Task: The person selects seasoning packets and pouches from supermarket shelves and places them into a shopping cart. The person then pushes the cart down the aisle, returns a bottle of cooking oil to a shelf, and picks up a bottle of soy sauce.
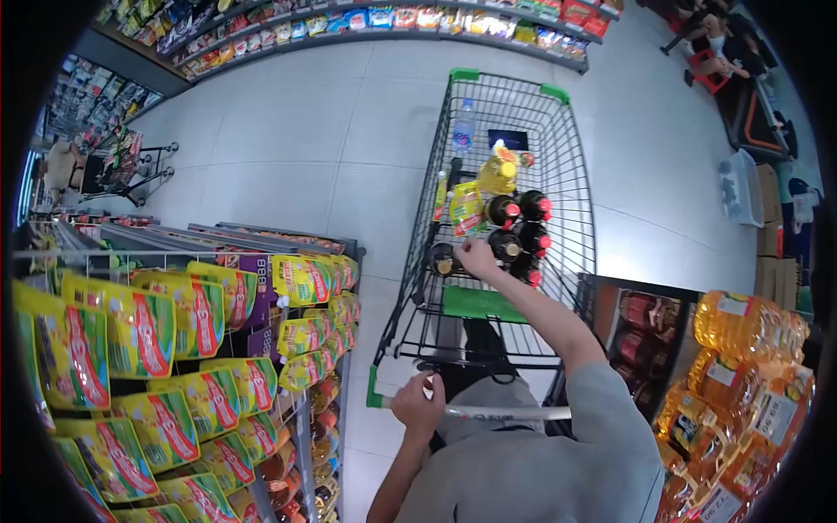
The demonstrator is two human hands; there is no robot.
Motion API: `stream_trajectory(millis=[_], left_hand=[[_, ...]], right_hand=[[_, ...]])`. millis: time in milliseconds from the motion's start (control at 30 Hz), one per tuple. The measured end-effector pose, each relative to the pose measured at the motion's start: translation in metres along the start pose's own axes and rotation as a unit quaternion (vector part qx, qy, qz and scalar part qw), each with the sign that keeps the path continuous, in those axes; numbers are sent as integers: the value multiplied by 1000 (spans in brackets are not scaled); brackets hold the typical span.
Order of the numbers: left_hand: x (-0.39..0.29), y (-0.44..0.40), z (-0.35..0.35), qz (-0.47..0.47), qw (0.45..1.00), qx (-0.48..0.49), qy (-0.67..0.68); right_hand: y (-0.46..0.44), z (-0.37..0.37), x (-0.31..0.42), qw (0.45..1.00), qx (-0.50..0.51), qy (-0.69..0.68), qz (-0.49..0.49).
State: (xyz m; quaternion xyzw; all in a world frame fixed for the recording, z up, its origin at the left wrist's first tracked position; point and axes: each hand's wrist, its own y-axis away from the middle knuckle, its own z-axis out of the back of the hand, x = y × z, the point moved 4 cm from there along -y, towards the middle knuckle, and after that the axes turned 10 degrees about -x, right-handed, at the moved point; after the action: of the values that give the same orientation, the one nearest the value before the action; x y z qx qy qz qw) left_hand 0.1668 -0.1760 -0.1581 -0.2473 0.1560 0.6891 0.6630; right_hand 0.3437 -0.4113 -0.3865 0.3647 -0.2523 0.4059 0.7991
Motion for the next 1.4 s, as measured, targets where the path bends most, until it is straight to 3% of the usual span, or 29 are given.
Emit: stream_trajectory(millis=[167, 267, 400, 567, 600, 700, 800, 867, 900, 967, 1067, 1167, 1233, 1267, 1367, 1400], left_hand=[[2, -5, -5, 41, 997, 36, -53], [4, -6, -8, 55, 995, 41, -75], [3, -6, -10, 60, 992, 57, -96], [5, -9, -12, 39, 996, 28, -79], [2, -12, -12, 39, 996, 34, -77], [1, -16, -11, 23, 998, 15, -60], [3, -19, -12, -9, 999, -18, -33], [-3, -24, -4, -6, 999, -25, -22], [-5, -28, -2, -17, 999, -51, 10], [-6, -31, 6, 27, 999, 34, 25], [8, -34, 22, 64, 965, -9, 253], [3, -31, 76, 116, 889, 2, 444], [-5, -19, 115, 120, 834, 8, 539], [-3, -10, 130, 118, 802, 7, 585], [42, 22, 143, 206, 784, -24, 584], [61, 34, 151, 237, 765, -94, 591]], right_hand=[[-104, -92, -42, 990, 27, 109, -85], [-132, -112, -25, 994, -23, 94, -50], [-165, -149, -42, 994, 0, 103, -46], [-170, -151, -45, 993, 2, 115, -28], [-167, -143, -48, 994, -9, 83, -73], [-148, -103, -36, 998, -65, -3, 25], [-105, -40, -2, 995, -83, -58, 6], [-68, 3, 17, 987, -78, -128, 55], [-31, 44, 59, 984, -92, -111, 109], [41, 94, 111, 969, -96, -117, 195], [161, 144, 192, 937, -73, -127, 316], [267, 140, 231, 904, -33, -100, 414], [322, 108, 244, 896, 73, -211, 383], [337, 77, 231, 890, 91, -184, 408], [383, 51, 267, 808, 123, -136, 560], [397, 53, 288, 764, 130, -130, 618]])
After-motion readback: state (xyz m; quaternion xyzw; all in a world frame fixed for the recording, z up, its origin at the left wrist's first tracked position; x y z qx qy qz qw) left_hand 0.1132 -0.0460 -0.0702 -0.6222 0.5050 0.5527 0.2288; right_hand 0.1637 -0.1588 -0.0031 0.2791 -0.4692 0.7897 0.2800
